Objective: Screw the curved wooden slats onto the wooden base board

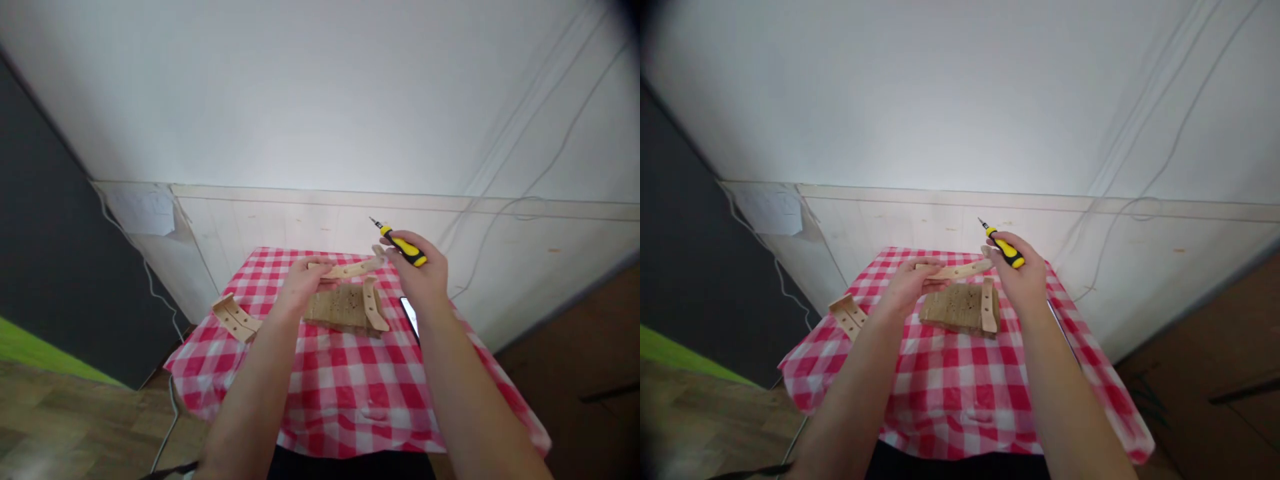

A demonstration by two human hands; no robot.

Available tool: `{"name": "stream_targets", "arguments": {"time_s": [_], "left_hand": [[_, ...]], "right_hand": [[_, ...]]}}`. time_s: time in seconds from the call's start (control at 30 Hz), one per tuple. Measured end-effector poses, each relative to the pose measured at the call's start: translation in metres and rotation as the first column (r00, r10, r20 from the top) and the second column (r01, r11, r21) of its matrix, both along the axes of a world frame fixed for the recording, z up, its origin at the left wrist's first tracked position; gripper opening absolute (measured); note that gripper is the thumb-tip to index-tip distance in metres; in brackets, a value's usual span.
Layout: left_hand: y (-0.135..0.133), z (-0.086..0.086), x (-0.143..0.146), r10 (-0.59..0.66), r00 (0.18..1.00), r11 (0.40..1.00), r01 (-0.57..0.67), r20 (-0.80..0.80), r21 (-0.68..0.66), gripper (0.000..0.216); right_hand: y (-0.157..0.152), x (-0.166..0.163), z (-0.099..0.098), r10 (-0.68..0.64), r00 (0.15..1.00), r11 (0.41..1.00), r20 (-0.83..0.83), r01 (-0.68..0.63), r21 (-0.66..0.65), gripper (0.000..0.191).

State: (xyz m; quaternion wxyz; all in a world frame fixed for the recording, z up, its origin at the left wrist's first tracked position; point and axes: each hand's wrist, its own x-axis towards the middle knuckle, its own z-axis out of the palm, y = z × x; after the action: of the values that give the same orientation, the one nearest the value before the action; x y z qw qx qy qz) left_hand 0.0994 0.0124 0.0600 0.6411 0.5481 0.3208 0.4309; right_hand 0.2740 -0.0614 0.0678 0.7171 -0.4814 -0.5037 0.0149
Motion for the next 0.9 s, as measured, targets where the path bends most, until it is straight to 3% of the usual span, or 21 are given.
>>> {"name": "stream_targets", "arguments": {"time_s": [0.07,0.17,0.3,0.37,0.43,0.67,0.77,0.9], "left_hand": [[-0.002,-0.016,0.014,0.099,0.994,0.995,-0.099,0.047,-0.002,0.002],[-0.005,-0.04,0.024,0.155,0.987,0.987,-0.157,0.039,0.025,0.001],[-0.011,-0.06,0.015,0.276,0.931,0.933,-0.2,-0.239,0.299,0.014],[-0.015,-0.063,0.008,0.283,0.89,0.904,-0.124,-0.357,0.409,0.023],[-0.016,-0.064,0.003,0.239,0.854,0.904,-0.023,-0.462,0.426,0.025],[-0.016,-0.074,0.003,0.109,0.817,0.839,0.231,-0.567,0.493,0.027],[-0.023,-0.069,0.002,0.009,0.806,0.792,0.356,-0.592,0.496,0.022],[-0.029,-0.053,-0.003,-0.022,0.774,0.712,0.456,-0.632,0.534,0.022]], "right_hand": [[0.006,0.008,-0.014,0.009,0.994,0.999,-0.111,-0.013,-0.035,0.023],[0.01,0.013,-0.036,-0.048,0.995,0.979,-0.092,0.029,-0.201,0.023],[0.012,0.011,-0.055,-0.046,0.998,0.937,-0.033,0.032,-0.347,0.027],[0.015,0.01,-0.059,-0.023,0.999,0.939,-0.023,0.014,-0.343,0.029],[0.019,0.011,-0.063,-0.011,1.0,0.938,-0.002,0.01,-0.347,0.029],[0.028,0.013,-0.071,-0.132,0.974,0.951,-0.185,0.071,-0.301,0.027],[0.029,0.011,-0.072,-0.186,0.958,0.963,-0.218,0.133,-0.235,0.024],[0.031,0.015,-0.079,-0.237,0.922,0.971,-0.308,0.215,-0.103,0.025]]}}
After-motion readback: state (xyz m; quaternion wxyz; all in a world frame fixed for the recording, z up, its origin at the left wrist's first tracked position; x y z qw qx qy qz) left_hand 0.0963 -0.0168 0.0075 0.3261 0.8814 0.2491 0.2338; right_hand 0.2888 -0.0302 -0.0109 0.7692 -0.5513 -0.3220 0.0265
